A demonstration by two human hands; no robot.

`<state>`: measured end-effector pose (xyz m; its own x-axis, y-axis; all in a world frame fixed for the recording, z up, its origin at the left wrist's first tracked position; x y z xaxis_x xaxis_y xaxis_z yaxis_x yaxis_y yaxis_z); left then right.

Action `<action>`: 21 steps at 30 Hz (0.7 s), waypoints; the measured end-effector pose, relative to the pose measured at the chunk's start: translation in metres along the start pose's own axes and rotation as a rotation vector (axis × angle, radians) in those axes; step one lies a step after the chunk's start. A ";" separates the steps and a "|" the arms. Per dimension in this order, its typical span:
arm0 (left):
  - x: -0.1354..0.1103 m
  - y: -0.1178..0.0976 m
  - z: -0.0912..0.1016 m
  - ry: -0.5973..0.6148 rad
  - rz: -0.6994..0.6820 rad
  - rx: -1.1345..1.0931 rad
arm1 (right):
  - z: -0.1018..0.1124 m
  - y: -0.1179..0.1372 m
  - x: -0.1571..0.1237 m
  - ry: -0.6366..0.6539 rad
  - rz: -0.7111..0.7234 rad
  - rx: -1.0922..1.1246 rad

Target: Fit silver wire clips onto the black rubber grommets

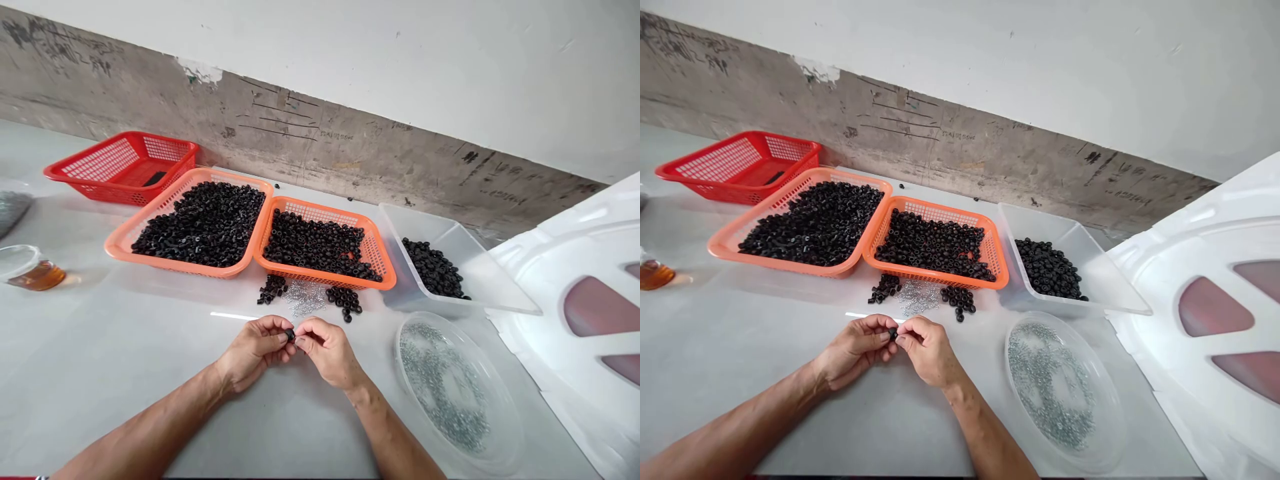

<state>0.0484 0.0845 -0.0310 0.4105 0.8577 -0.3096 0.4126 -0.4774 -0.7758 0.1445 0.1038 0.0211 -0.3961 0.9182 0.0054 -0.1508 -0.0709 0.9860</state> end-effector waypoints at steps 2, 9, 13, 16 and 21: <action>0.000 0.000 0.000 -0.005 -0.001 0.017 | -0.001 -0.001 0.000 0.011 -0.019 0.009; -0.002 0.002 -0.002 0.029 -0.024 0.097 | -0.006 -0.013 0.002 0.043 -0.148 0.103; -0.002 0.003 -0.006 0.051 -0.002 0.076 | -0.006 -0.016 0.003 0.099 -0.142 0.103; -0.004 0.003 -0.009 0.077 0.025 0.038 | 0.005 -0.014 0.007 0.073 -0.100 0.028; -0.009 0.004 -0.020 0.211 0.046 0.013 | 0.010 0.001 0.029 0.021 0.094 -0.375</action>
<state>0.0624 0.0709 -0.0208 0.5905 0.7754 -0.2238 0.3796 -0.5116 -0.7708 0.1423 0.1341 0.0242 -0.4421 0.8929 0.0856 -0.4322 -0.2957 0.8519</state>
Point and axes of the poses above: each hand's wrist, its own x-axis towards the middle knuckle, its own z-axis out of the back of the hand, y = z × x, the point moved 9 cm from there along x, towards the middle knuckle, and after that the axes turned 12 degrees about x, right-handed, at the moved point
